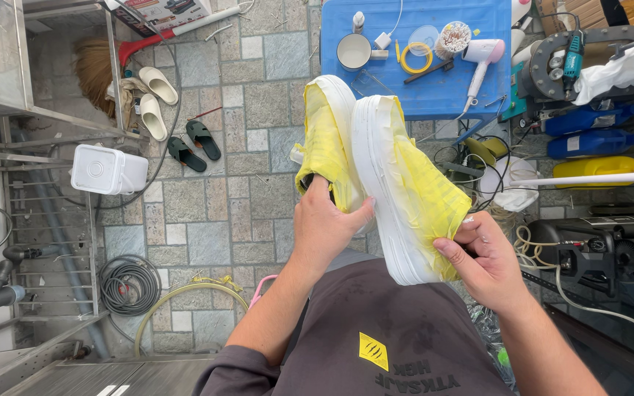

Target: The person holds a pair of white sneakers with yellow masking tape, then uses a spray gun to apply white paint to the soles and sides of one sneaker. After spraying, the person uses a pink hair dryer to dry the painted sneaker.

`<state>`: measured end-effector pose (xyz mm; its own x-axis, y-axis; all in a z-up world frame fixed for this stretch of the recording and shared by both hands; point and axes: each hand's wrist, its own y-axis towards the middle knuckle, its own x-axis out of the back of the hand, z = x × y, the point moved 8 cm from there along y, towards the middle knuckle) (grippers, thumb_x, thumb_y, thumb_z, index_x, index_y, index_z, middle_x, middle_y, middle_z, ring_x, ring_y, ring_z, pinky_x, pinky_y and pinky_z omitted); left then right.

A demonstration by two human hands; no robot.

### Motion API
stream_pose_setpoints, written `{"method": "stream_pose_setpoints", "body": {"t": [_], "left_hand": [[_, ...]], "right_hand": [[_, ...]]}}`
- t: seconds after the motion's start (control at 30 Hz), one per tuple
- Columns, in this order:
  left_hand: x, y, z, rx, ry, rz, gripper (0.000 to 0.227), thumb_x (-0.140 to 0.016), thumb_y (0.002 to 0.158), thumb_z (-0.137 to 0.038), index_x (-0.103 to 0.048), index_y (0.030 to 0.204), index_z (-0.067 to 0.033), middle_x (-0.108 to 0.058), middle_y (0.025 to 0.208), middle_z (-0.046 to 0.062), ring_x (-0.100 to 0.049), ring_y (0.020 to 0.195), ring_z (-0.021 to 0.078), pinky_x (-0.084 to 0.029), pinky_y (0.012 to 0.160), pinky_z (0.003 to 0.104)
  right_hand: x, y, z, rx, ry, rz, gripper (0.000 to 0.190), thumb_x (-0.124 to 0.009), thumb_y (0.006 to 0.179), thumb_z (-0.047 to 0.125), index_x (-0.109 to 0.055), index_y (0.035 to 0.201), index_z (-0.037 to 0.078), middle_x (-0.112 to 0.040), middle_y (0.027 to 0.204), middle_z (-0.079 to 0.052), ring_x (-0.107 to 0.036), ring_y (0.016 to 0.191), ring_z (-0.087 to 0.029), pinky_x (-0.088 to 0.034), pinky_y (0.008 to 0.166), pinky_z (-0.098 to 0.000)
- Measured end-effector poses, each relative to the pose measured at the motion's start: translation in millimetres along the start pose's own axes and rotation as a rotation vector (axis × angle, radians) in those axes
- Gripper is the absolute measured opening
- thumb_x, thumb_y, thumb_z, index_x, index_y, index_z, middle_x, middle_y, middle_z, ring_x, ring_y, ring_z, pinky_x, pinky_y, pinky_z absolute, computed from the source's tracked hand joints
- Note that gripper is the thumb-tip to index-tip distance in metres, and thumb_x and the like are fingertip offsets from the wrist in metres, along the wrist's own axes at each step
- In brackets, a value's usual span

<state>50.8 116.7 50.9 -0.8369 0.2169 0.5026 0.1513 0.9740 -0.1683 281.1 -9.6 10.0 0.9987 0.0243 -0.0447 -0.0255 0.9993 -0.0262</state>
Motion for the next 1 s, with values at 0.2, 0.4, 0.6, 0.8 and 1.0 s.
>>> {"method": "stream_pose_setpoints", "body": {"t": [0.2, 0.4, 0.6, 0.8, 1.0], "left_hand": [[-2, -4, 3, 0.004, -0.038, 0.023, 0.069, -0.084, 0.070, -0.036, -0.060, 0.126, -0.0034, -0.075, 0.114, 0.016, -0.073, 0.104, 0.0348, -0.057, 0.088, 0.043], [-4, -6, 7, -0.005, -0.023, 0.025, 0.073, -0.087, 0.070, -0.040, -0.059, 0.126, -0.0027, -0.074, 0.115, 0.017, -0.073, 0.107, 0.0353, -0.056, 0.089, 0.043], [-4, -8, 8, -0.003, -0.073, 0.040, 0.075, -0.085, 0.071, -0.041, -0.058, 0.130, -0.0026, -0.075, 0.118, 0.016, -0.073, 0.109, 0.0341, -0.056, 0.091, 0.042], [-1, -8, 10, 0.007, -0.077, 0.048, 0.073, -0.086, 0.072, -0.041, -0.059, 0.129, -0.0025, -0.074, 0.118, 0.016, -0.073, 0.110, 0.0338, -0.056, 0.092, 0.042], [1, -7, 15, 0.045, -0.069, 0.067, 0.073, -0.085, 0.072, -0.040, -0.059, 0.129, -0.0030, -0.075, 0.118, 0.016, -0.073, 0.109, 0.0326, -0.056, 0.092, 0.042]], "right_hand": [[6, -3, -5, -0.017, -0.015, -0.046, 0.029, -0.059, 0.100, -0.005, -0.040, 0.119, 0.007, -0.068, 0.096, -0.007, -0.061, 0.083, -0.006, -0.048, 0.072, -0.0214], [11, -5, -4, 0.018, 0.025, -0.073, 0.031, -0.058, 0.099, -0.005, -0.039, 0.121, 0.007, -0.068, 0.100, -0.007, -0.062, 0.088, -0.006, -0.048, 0.076, -0.0211], [7, -9, -5, 0.010, -0.010, -0.068, 0.031, -0.059, 0.100, -0.006, -0.039, 0.119, 0.007, -0.068, 0.098, -0.009, -0.062, 0.085, -0.006, -0.048, 0.074, -0.0211], [-1, -10, -3, 0.038, -0.018, -0.046, 0.030, -0.058, 0.100, -0.005, -0.038, 0.119, 0.007, -0.069, 0.101, -0.008, -0.062, 0.087, -0.007, -0.048, 0.076, -0.0211], [-8, -13, -3, 0.008, -0.052, -0.057, 0.027, -0.060, 0.100, -0.005, -0.041, 0.115, 0.007, -0.065, 0.091, -0.005, -0.058, 0.079, -0.005, -0.047, 0.070, -0.0212]]}}
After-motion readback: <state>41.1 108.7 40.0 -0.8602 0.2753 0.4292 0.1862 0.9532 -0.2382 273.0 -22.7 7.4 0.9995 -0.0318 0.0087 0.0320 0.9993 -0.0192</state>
